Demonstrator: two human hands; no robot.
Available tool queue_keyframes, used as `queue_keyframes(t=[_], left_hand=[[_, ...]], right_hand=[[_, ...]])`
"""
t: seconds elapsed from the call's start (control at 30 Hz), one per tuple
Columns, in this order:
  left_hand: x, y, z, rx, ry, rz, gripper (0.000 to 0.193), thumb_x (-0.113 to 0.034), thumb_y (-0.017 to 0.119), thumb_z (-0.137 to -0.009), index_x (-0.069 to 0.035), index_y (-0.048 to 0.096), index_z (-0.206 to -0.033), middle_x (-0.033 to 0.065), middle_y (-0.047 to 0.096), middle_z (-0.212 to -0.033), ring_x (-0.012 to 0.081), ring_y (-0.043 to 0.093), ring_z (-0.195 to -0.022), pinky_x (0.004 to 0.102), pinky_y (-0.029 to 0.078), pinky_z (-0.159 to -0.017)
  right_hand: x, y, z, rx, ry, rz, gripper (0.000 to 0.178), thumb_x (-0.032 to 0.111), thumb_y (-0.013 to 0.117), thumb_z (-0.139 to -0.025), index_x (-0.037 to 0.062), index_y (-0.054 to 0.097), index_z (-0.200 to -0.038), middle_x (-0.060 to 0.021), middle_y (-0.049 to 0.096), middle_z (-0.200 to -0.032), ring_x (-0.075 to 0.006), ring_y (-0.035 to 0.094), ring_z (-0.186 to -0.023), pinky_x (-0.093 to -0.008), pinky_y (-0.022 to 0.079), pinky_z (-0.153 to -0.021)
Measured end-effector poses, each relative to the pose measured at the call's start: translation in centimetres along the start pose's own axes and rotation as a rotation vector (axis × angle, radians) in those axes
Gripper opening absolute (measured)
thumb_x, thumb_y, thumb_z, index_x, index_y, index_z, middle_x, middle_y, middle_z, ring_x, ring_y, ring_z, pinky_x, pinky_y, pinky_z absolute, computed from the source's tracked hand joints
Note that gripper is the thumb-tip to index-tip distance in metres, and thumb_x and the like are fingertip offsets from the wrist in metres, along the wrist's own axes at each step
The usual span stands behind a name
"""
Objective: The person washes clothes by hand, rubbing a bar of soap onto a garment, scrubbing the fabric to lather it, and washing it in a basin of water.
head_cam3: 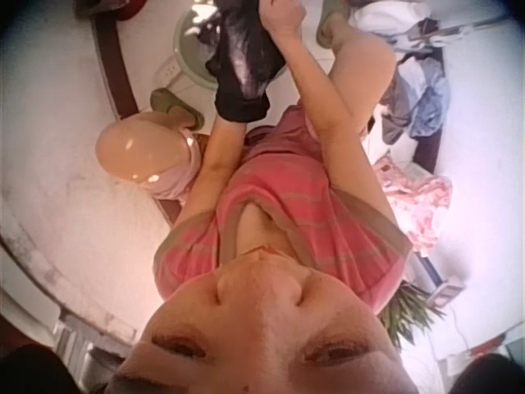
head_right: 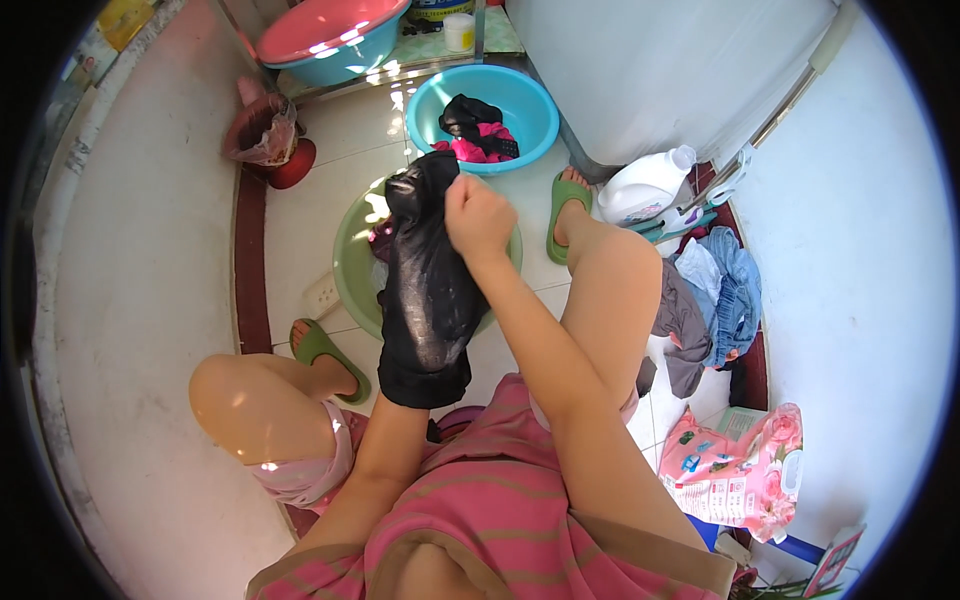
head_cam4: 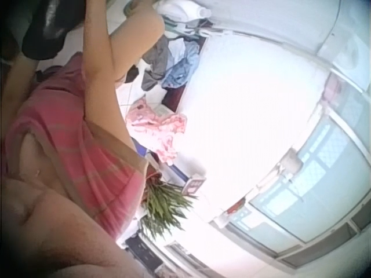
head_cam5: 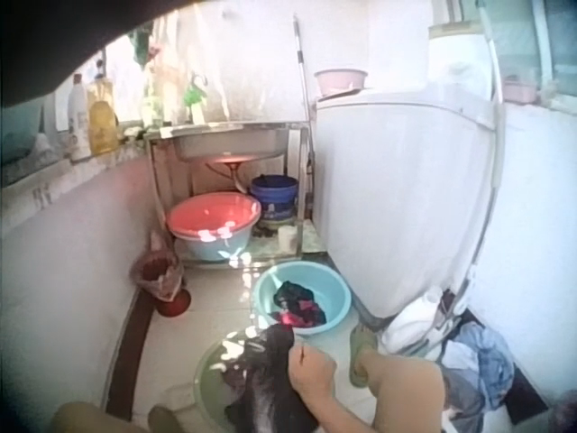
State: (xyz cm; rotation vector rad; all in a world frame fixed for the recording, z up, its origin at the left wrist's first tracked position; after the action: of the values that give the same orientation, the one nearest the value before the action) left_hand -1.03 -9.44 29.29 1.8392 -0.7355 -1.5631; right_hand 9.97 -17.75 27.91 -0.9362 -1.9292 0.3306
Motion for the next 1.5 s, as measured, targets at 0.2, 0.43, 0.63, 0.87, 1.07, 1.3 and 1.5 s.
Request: queue_keyframes(t=[0.2, 0.43, 0.63, 0.87, 1.07, 1.3, 1.5], left_hand=[[5.0, -8.2, 0.1, 0.148, 0.066, 0.707, 0.041, -0.017, 0.054, -0.087, -0.004, 0.043, -0.124, 0.0095, 0.051, -0.119, 0.0190, 0.051, -0.107, 0.0310, 0.040, -0.094], [4.0, -6.5, 0.4, 0.077, 0.011, 0.108, 0.036, -0.015, 0.066, -0.077, -0.006, 0.049, -0.107, 0.0062, 0.053, -0.102, 0.0178, 0.052, -0.095, 0.0278, 0.042, -0.086], [1.9, -3.4, 1.5, -0.112, 0.054, -0.089, 0.025, -0.014, 0.066, -0.076, -0.008, 0.054, -0.098, 0.0054, 0.054, -0.091, 0.0161, 0.055, -0.087, 0.0257, 0.043, -0.078], [3.0, -2.8, 0.4, -0.205, -0.200, 0.451, 0.025, -0.020, 0.061, -0.082, -0.006, 0.054, -0.101, 0.0074, 0.055, -0.095, 0.0206, 0.055, -0.092, 0.0325, 0.044, -0.082], [-0.9, -0.9, 0.7, -0.031, 0.171, -0.668, 0.031, -0.029, 0.046, -0.091, -0.005, 0.051, -0.111, 0.0066, 0.054, -0.102, 0.0198, 0.054, -0.096, 0.0328, 0.044, -0.086], [0.3, -4.8, 1.8, 0.144, 0.217, -1.085, 0.042, -0.009, 0.043, -0.094, -0.001, 0.035, -0.135, 0.0106, 0.045, -0.128, 0.0223, 0.045, -0.116, 0.0301, 0.034, -0.101], [-1.6, -1.2, 0.9, -0.082, 0.120, -1.037, 0.037, -0.010, 0.046, -0.093, -0.003, 0.038, -0.128, 0.0107, 0.049, -0.120, 0.0238, 0.052, -0.106, 0.0341, 0.041, -0.093]], right_hand=[[8.0, 0.2, 7.4, 0.314, -0.340, -0.146, 0.018, 0.020, 0.063, -0.069, 0.0117, 0.052, -0.057, -0.0067, 0.050, -0.057, -0.0291, 0.058, -0.066, -0.0415, 0.044, -0.055], [1.3, 1.6, 3.0, 0.138, 0.054, -0.015, 0.022, 0.019, 0.058, -0.078, 0.0089, 0.057, -0.058, -0.0141, 0.057, -0.059, -0.0337, 0.057, -0.056, -0.0450, 0.043, -0.050], [6.9, -0.4, 7.7, 0.265, -0.412, -0.546, 0.019, 0.015, 0.065, -0.066, 0.0119, 0.053, -0.051, -0.0094, 0.053, -0.052, -0.0293, 0.056, -0.050, -0.0379, 0.041, -0.047], [3.0, 0.3, 6.3, 0.157, -0.079, -0.172, 0.019, 0.019, 0.059, -0.077, 0.0066, 0.057, -0.062, -0.0142, 0.057, -0.061, -0.0350, 0.057, -0.058, -0.0439, 0.043, -0.053], [0.3, 1.6, 5.1, 0.249, -0.072, -0.180, 0.026, 0.018, 0.056, -0.081, 0.0036, 0.054, -0.060, -0.0187, 0.054, -0.058, -0.0376, 0.055, -0.055, -0.0432, 0.042, -0.049], [-2.8, 2.1, 2.5, 0.436, 0.457, -0.343, 0.039, 0.041, 0.054, -0.084, 0.0027, 0.063, -0.084, -0.0173, 0.062, -0.071, -0.0317, 0.061, -0.071, -0.0412, 0.046, -0.068], [-0.5, 2.0, 4.3, 0.858, 0.052, -0.188, 0.059, 0.042, 0.065, -0.077, 0.0025, 0.054, -0.121, -0.0224, 0.063, -0.102, -0.0280, 0.063, -0.089, -0.0344, 0.047, -0.081]])
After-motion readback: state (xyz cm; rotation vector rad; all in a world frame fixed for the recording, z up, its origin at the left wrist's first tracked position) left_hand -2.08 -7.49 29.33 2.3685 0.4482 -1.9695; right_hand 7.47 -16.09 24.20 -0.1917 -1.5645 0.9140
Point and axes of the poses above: each hand's wrist, its own z-axis away from the middle knuckle, its own y-axis out of the palm, x = y × z, the point moved 7 cm from there along -z, towards the middle knuckle
